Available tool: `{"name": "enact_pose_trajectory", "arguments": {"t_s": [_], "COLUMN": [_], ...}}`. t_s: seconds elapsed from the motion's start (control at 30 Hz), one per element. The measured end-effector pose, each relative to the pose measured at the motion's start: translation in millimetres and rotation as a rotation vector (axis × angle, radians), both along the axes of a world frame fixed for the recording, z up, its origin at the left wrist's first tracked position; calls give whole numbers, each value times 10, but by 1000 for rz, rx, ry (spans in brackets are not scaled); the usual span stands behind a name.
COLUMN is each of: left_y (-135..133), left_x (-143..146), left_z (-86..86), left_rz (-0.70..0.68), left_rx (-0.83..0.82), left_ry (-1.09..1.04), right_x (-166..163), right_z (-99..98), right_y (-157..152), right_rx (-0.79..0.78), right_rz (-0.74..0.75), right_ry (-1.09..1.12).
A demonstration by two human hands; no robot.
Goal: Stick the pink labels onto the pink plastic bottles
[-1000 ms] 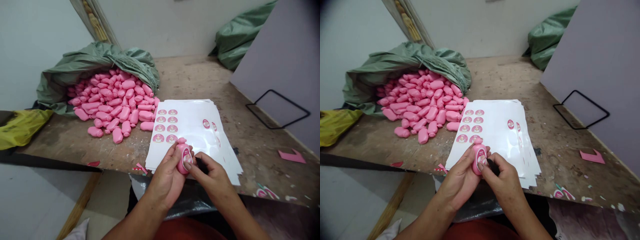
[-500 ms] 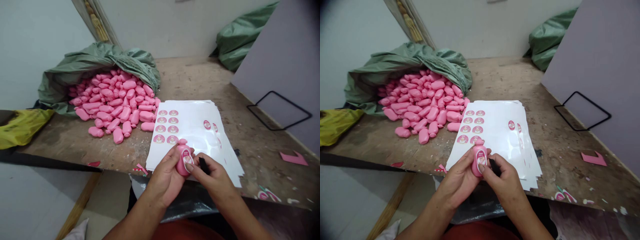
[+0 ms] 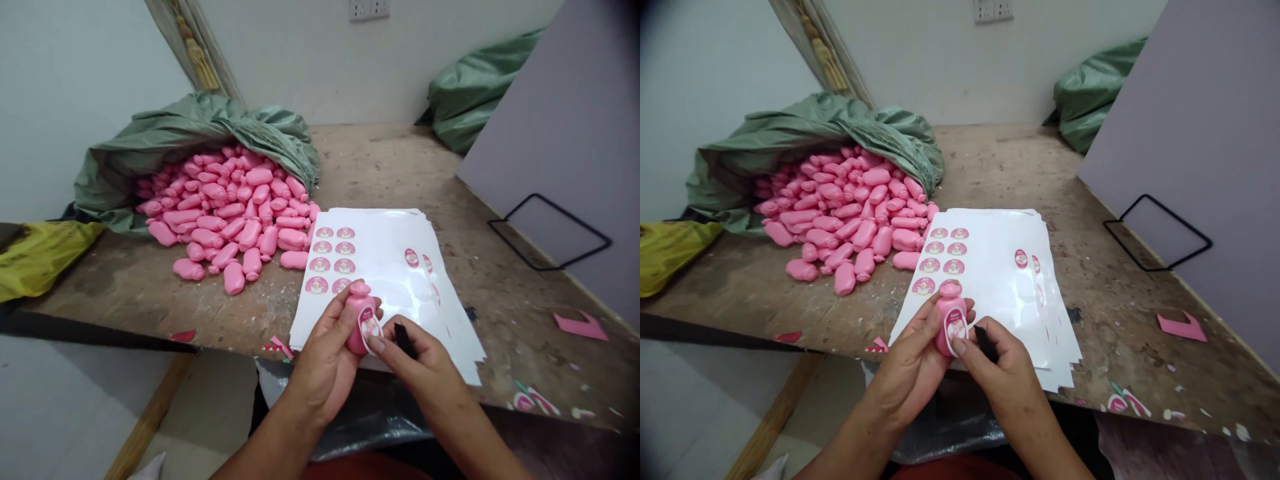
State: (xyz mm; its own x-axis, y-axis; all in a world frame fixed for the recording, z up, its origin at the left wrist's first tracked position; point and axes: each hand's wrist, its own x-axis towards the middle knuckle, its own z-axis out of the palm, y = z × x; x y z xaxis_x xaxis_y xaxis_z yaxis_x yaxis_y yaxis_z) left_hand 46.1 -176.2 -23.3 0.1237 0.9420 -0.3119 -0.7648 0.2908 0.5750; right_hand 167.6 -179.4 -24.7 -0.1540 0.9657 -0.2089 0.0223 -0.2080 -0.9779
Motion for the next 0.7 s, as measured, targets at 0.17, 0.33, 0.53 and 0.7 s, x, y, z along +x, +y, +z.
{"name": "enact_pose_trajectory", "arguments": {"t_s": [0.17,0.33,0.53,0.7], "left_y": [53,38,-10,-37], "left_x": [-71,-40,18,-34], "left_z": [-45,-35,-45,-12], "left_rz": [95,-60,-26,58], "left_rx": [33,14,19,69], "left_ry": [74,28,21,13], "right_x": [-31,51,70,-2], "right_z": [5,29,10,55], "right_y": [-34,67,45,-66], "right_rx": [-57,-8,39,-354], "right_rz": [18,23,34,142], "right_ry": [17,1,-18,388]}}
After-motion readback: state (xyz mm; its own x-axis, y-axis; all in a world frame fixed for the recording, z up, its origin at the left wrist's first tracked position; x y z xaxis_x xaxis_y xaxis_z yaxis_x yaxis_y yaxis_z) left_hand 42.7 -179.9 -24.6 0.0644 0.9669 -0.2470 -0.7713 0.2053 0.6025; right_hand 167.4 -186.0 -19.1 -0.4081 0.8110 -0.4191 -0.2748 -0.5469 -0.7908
